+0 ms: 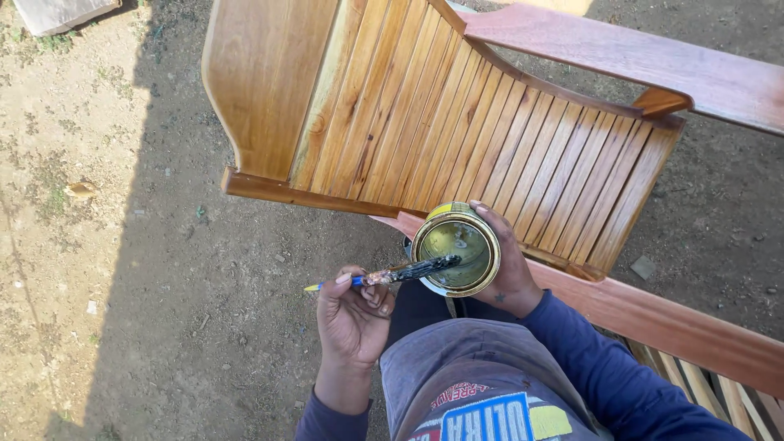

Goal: The person applies a wood stain to a wooden chair using a paintbrush. They repeatedly dip the brush into a can of stain and brush the slats and frame of the chair, working methodically across the surface.

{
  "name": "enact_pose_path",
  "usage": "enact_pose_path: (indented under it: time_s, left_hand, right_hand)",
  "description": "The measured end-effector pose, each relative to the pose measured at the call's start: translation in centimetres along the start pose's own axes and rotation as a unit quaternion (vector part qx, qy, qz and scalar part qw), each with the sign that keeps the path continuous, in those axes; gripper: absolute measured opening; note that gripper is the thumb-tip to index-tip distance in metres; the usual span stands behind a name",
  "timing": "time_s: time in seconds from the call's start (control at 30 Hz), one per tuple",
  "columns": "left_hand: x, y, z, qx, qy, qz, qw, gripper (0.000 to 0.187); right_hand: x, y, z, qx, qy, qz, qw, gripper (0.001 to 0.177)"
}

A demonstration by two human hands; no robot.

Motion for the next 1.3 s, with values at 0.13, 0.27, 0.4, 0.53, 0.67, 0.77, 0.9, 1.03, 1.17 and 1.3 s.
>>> enact_pose_path:
  time_s: [0.13,0.27,0.4,0.53,0.67,0.77,0.9,1.03,1.17,1.3]
  left_hand:
    - [0.7,-0.5,2.3,-0.095,-0.06,0.004,0.994,0.02]
    - [1.3,-0.4,3.1,-0.11,-0.055,0.021,0.992,0.021]
    - [1.5,0.2,3.5,-0.114,-0.058,0.047,0.991,0.02]
    - [2.4,0.7,2.3,-0.113,-0.026,0.109,0.987,0.02]
    - [4.4,-0.1,-0.3,-0.114,0.002,0.132,0.985,0.021]
    - [6.5,-0.9,-1.5,-0.138,0.012,0.159,0.977,0.022]
    - [10.3,-2.2,-2.6,-0.067,0.086,0.137,0.984,0.024]
    - [13.4,-1.0,-3.3,0.319,0.287,0.064,0.901,0.024]
    - [15.9,3.5,0.1,0.705,0.484,0.078,0.513,0.027]
    - [19.8,3.1,3.0,0.779,0.479,0.057,0.401,0.024]
  right_hand:
    - [2.2,-0.8,2.2,-0.077,-0.047,0.002,0.996,0.128]
    - [2.0,-1.2,2.2,-0.075,-0.043,0.016,0.996,0.126]
    - [1.6,-1.7,1.6,-0.07,-0.029,0.011,0.997,0.127]
    - [0.2,-2.2,0.0,-0.007,0.01,0.008,1.0,0.124]
    - [-1.8,-3.2,-1.0,-0.047,0.041,-0.002,0.998,0.124]
    - [-3.6,-3.4,-2.3,0.012,0.081,-0.012,0.997,0.126]
    - [-6.4,-4.3,-6.3,0.252,0.227,-0.127,0.932,0.117]
    - [-4.3,-4.2,0.1,-0.051,0.06,-0.03,0.996,0.104]
    - [-8.1,-1.7,-7.2,0.574,0.465,-0.221,0.637,0.05]
    - [-9.2,-2.4,-7.6,0.539,0.465,-0.246,0.658,0.044]
Point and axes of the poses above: each hand's wrist, its own x-axis towards the middle knuckle, its own y-axis out of the palm, z = x × y, the point moved 7 cm from there along x, towards the middle knuckle, and after that the axes turned 3 degrees about z, right-handed, at the moved point
